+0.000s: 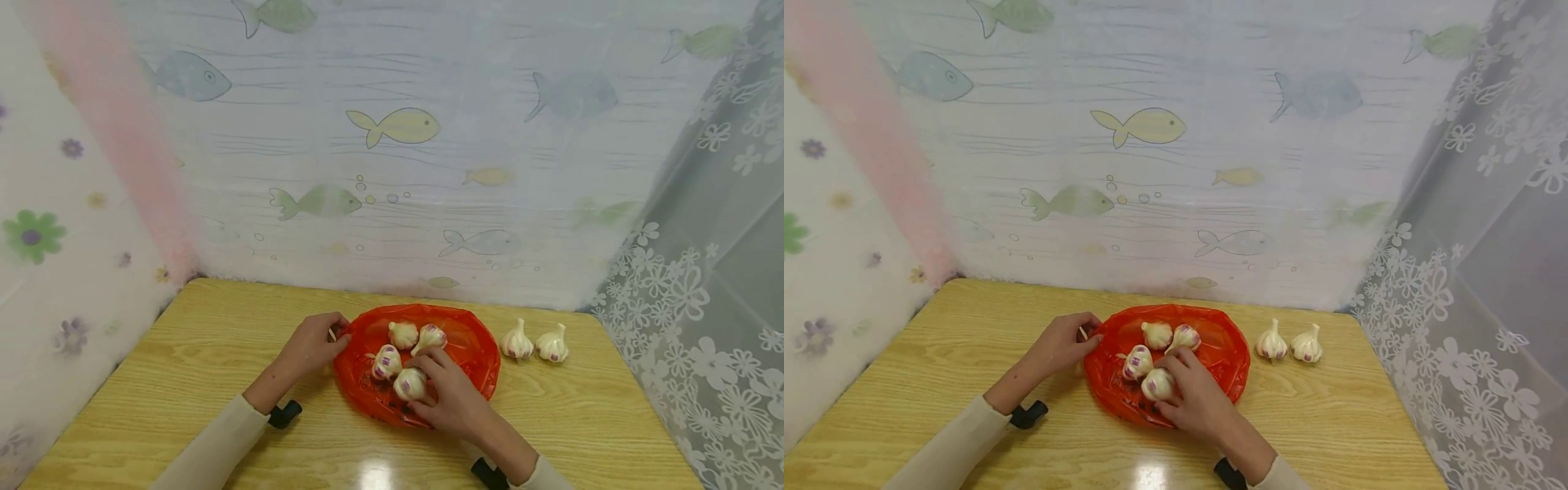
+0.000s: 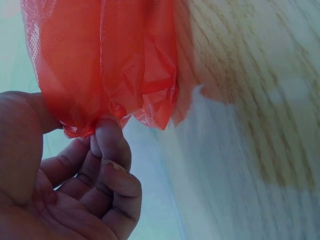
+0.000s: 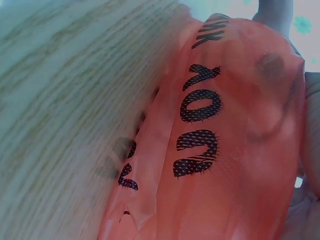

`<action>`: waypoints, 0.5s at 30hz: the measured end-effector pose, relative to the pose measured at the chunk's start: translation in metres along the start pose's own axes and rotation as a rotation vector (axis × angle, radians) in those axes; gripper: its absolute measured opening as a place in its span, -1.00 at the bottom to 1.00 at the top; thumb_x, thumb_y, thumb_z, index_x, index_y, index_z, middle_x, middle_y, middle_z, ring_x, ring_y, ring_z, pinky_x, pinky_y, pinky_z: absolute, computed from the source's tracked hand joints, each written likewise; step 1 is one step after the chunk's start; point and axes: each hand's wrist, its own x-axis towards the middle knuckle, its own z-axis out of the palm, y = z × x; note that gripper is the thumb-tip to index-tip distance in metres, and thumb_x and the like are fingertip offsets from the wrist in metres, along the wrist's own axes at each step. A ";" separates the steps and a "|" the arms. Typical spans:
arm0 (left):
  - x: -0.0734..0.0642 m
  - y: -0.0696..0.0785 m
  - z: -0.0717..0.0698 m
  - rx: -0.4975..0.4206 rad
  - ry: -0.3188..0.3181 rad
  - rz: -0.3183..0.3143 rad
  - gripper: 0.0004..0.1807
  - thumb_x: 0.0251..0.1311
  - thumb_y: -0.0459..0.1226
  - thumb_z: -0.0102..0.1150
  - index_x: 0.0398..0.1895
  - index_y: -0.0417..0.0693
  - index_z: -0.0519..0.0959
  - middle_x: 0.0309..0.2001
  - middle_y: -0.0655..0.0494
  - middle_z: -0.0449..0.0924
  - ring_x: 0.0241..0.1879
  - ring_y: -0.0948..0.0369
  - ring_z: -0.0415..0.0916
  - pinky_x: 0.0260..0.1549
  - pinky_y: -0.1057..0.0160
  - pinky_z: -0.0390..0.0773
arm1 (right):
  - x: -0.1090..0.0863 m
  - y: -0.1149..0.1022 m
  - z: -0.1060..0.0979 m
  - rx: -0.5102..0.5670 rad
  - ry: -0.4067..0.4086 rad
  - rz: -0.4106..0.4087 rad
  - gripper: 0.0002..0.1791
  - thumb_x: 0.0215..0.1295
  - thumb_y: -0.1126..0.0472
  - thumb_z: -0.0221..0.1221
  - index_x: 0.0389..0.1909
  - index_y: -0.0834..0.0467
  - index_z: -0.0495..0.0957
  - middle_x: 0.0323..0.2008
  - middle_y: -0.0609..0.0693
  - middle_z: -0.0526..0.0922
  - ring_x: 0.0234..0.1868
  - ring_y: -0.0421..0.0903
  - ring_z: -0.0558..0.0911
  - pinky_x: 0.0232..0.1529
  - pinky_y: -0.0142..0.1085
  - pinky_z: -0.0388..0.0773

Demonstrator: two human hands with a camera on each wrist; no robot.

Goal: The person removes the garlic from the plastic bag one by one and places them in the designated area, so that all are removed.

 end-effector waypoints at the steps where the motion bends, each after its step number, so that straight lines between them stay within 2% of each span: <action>1: 0.000 0.000 0.000 -0.001 0.000 -0.001 -0.88 0.35 -0.29 0.37 -0.10 -0.06 0.70 -0.31 0.21 0.65 -0.41 0.26 0.50 -0.38 0.29 0.62 | 0.000 0.000 -0.001 0.001 0.001 0.001 -0.41 0.09 0.22 0.61 0.14 0.07 0.59 0.13 -0.10 0.50 0.05 -0.17 0.58 0.07 -0.20 0.67; 9: 0.000 0.000 0.000 -0.006 -0.006 -0.005 -0.87 0.35 -0.29 0.38 -0.09 -0.06 0.70 -0.31 0.21 0.65 -0.40 0.25 0.51 -0.38 0.30 0.62 | 0.001 0.005 -0.002 0.056 0.064 -0.032 -0.41 0.09 0.29 0.59 0.16 0.06 0.61 0.11 -0.07 0.46 0.02 -0.16 0.56 0.02 -0.24 0.67; 15: 0.001 -0.001 0.001 -0.007 -0.010 -0.009 -0.87 0.35 -0.29 0.38 -0.08 -0.06 0.70 -0.31 0.20 0.65 -0.40 0.25 0.51 -0.38 0.31 0.63 | 0.002 0.007 -0.005 0.065 0.089 -0.030 -0.37 0.06 0.31 0.58 0.20 0.15 0.62 0.15 -0.02 0.46 0.05 -0.13 0.57 0.02 -0.23 0.67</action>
